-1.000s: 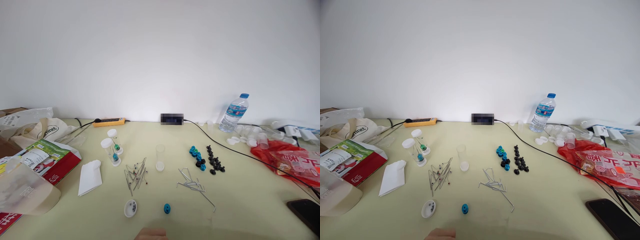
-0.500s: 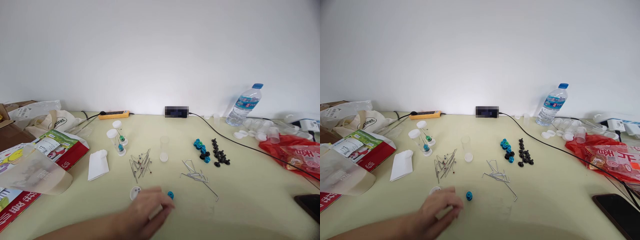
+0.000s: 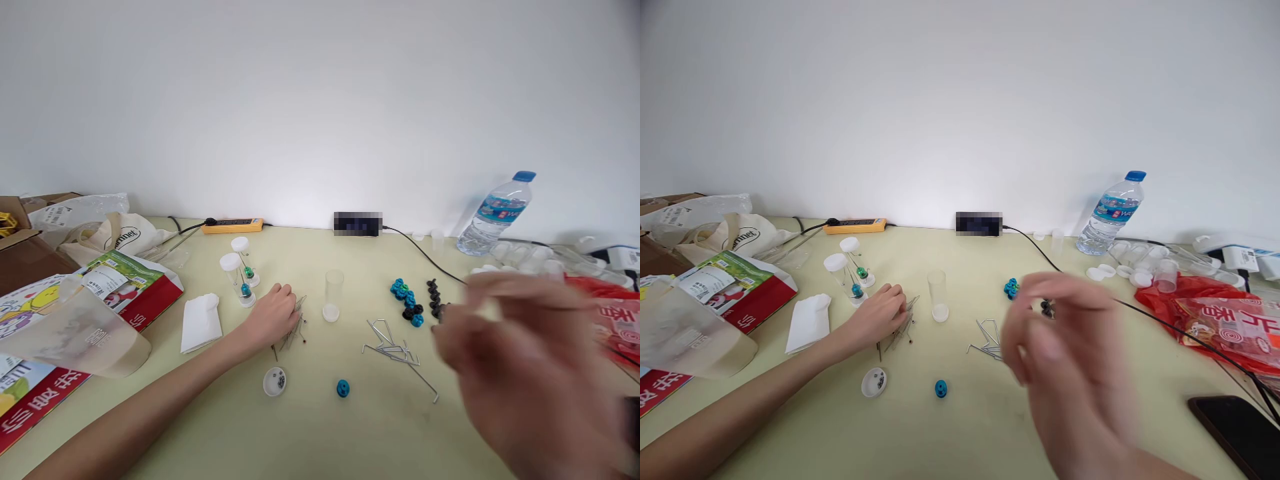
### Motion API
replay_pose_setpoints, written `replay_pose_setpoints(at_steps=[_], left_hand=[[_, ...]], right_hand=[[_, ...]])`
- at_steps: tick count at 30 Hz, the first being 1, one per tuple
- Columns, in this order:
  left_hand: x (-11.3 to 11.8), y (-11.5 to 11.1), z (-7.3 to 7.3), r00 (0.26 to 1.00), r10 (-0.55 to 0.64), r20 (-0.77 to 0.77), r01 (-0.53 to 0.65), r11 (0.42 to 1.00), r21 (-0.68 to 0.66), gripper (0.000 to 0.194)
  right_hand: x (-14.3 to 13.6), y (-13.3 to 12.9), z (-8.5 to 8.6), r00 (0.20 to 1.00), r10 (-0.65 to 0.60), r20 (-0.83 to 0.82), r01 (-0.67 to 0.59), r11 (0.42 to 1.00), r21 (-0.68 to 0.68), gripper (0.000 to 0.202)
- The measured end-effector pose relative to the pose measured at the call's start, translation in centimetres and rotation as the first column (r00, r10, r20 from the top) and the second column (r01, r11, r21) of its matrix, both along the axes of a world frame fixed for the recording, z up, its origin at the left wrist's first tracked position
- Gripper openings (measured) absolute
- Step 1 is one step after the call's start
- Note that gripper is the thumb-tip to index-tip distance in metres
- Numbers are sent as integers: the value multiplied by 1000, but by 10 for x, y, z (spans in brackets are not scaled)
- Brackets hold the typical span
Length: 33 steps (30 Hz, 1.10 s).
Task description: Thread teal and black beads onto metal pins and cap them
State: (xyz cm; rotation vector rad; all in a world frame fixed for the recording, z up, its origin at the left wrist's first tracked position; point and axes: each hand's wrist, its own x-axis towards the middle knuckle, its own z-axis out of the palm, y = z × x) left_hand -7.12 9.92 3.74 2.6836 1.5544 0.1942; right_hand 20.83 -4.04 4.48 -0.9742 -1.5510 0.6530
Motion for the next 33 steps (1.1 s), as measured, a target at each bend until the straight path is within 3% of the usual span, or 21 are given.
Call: replay_pose_setpoints(at_steps=[3,6,13,24,29,33], left_hand=[[7,-5,0,995,-8,-98,12,999,41,23],[9,-4,0,989,-37,-145,44,998,49,23],[8,-9,0,998,-26,-53,27,1000,8,22],[12,-21,7,1000,-12,25,13,999,-37,20],[18,-33,9,986,-74,-147,97,983,157,21],[26,-53,10,942,-205,-264,301,864,404,22]], right_hand=[[-32,33,19,992,123,12,-116,960,-254,18],[-45,45,10,959,232,165,-161,920,-358,13],[-34,50,-20,898,221,379,-162,970,-182,18],[-39,50,-17,825,250,507,-185,967,-175,21],[-37,50,-21,857,215,469,-166,975,-144,20],[-37,50,-26,863,152,482,-140,988,-61,23]])
